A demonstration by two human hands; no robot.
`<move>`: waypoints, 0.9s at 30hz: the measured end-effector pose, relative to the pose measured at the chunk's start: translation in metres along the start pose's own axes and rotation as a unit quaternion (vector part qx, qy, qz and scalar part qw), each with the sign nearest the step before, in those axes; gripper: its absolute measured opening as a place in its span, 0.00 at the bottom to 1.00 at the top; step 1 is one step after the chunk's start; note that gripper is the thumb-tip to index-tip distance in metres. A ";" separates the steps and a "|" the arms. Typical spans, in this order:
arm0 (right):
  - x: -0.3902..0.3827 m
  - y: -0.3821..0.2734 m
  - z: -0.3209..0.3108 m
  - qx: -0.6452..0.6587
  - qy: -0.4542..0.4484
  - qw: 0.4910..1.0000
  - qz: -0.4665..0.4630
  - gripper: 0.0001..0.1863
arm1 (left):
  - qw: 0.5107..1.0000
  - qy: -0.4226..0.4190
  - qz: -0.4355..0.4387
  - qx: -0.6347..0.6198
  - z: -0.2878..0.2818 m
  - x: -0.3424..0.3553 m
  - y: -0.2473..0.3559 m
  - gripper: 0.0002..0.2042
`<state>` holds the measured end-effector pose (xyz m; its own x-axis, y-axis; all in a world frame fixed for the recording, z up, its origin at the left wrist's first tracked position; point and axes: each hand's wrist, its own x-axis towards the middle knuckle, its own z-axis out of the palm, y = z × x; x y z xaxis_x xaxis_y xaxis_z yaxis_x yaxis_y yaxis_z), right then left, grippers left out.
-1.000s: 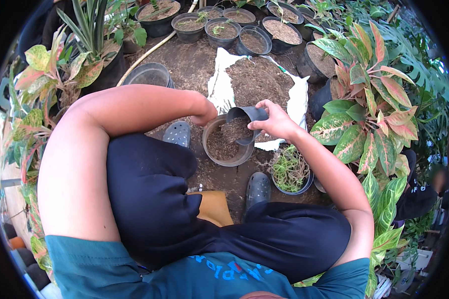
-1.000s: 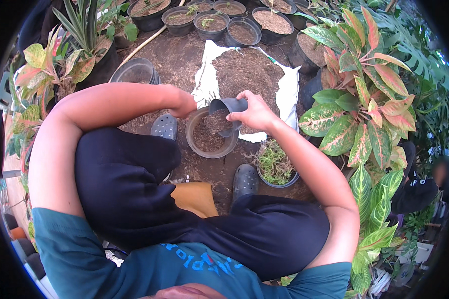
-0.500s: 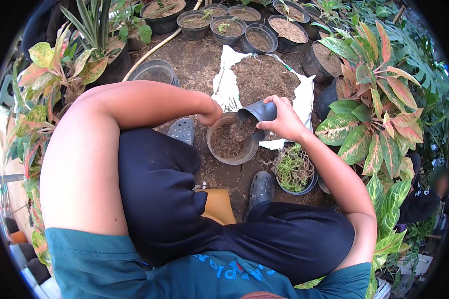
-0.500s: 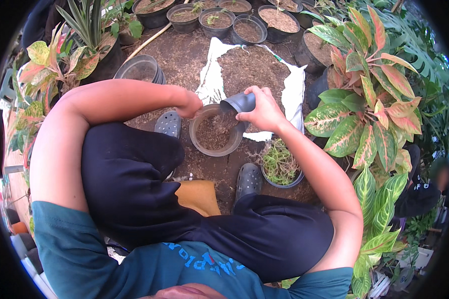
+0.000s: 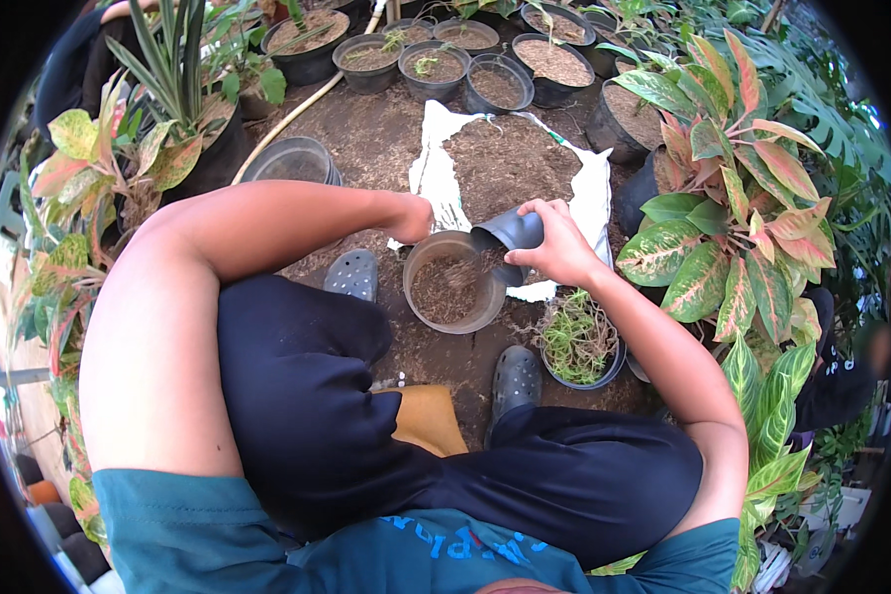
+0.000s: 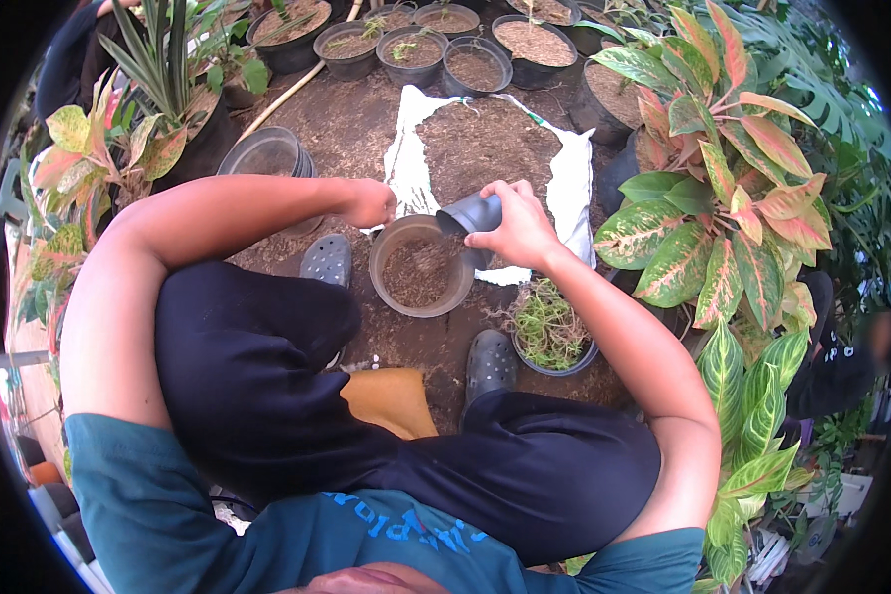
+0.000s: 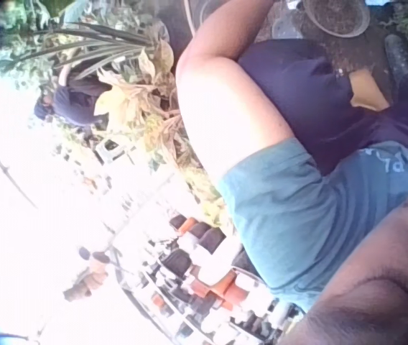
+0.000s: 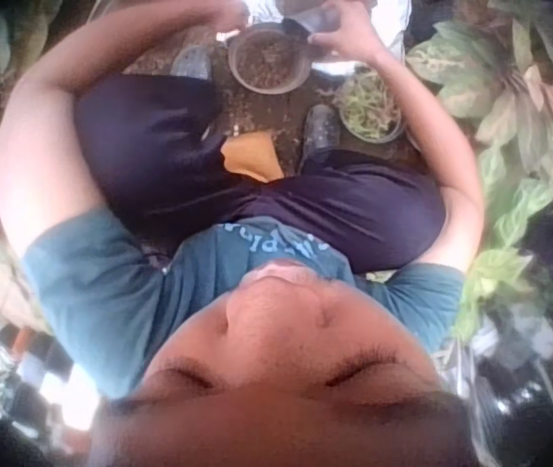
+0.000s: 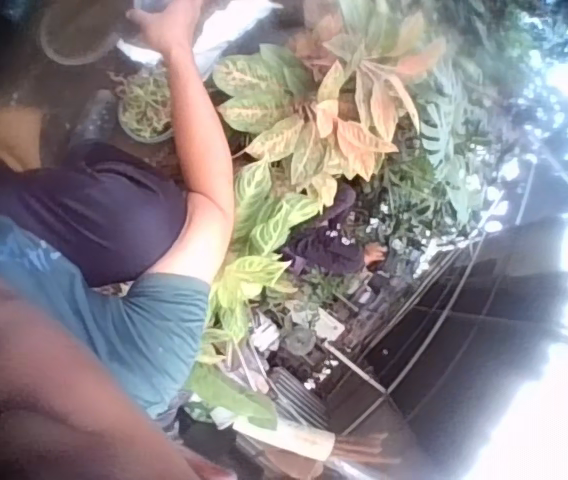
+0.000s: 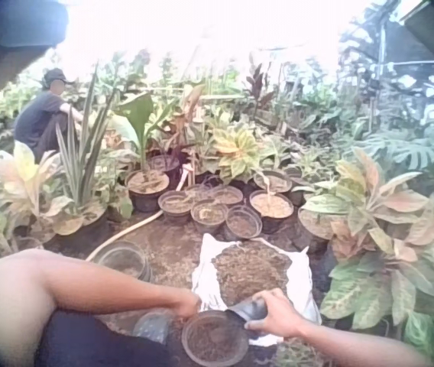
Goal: The person transfers soil from a white bag into a small black pot using their hands and the pot itself as a scoop.
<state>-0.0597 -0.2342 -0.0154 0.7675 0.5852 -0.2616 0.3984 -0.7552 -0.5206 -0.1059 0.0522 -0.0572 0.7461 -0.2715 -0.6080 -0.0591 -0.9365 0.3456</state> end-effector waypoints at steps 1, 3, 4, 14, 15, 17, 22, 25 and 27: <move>0.000 0.000 -0.001 0.025 -0.010 1.000 -0.003 0.43 | 1.000 -0.010 -0.004 0.026 0.002 0.005 -0.007 0.14; 0.007 0.004 0.000 0.076 -0.032 0.996 -0.016 0.43 | 0.997 -0.029 -0.019 0.076 0.004 0.012 -0.020 0.14; 0.008 0.006 0.001 0.087 -0.034 0.996 -0.014 0.43 | 0.995 -0.064 -0.010 0.079 0.003 0.012 -0.016 0.16; 0.015 0.016 0.003 0.030 -0.002 0.999 -0.029 0.42 | 0.992 -0.039 -0.002 0.118 0.001 0.018 -0.018 0.16; 0.017 0.013 0.003 0.054 -0.005 0.998 -0.023 0.41 | 0.989 -0.048 -0.001 0.139 0.005 0.024 -0.034 0.16; 0.015 0.026 -0.004 0.099 -0.003 0.995 0.012 0.39 | 0.979 -0.078 0.028 0.187 0.000 0.023 -0.017 0.14; 0.028 0.067 -0.014 0.274 0.004 0.952 0.138 0.40 | 0.960 -0.154 0.047 0.227 0.007 0.004 0.013 0.12; 0.042 0.110 -0.001 0.079 0.081 0.982 0.153 0.39 | 0.958 -0.180 0.052 0.217 0.010 0.017 0.011 0.13; 0.038 0.114 -0.005 0.017 0.080 0.978 0.192 0.42 | 0.967 -0.141 0.047 0.208 0.004 0.011 0.023 0.13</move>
<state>0.0177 -0.2994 -0.0805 0.9271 0.2046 -0.3141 0.0504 -0.8983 -0.4365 -0.1018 0.0268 -0.0594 0.5181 -0.3551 -0.7782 -0.4229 -0.8971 0.1278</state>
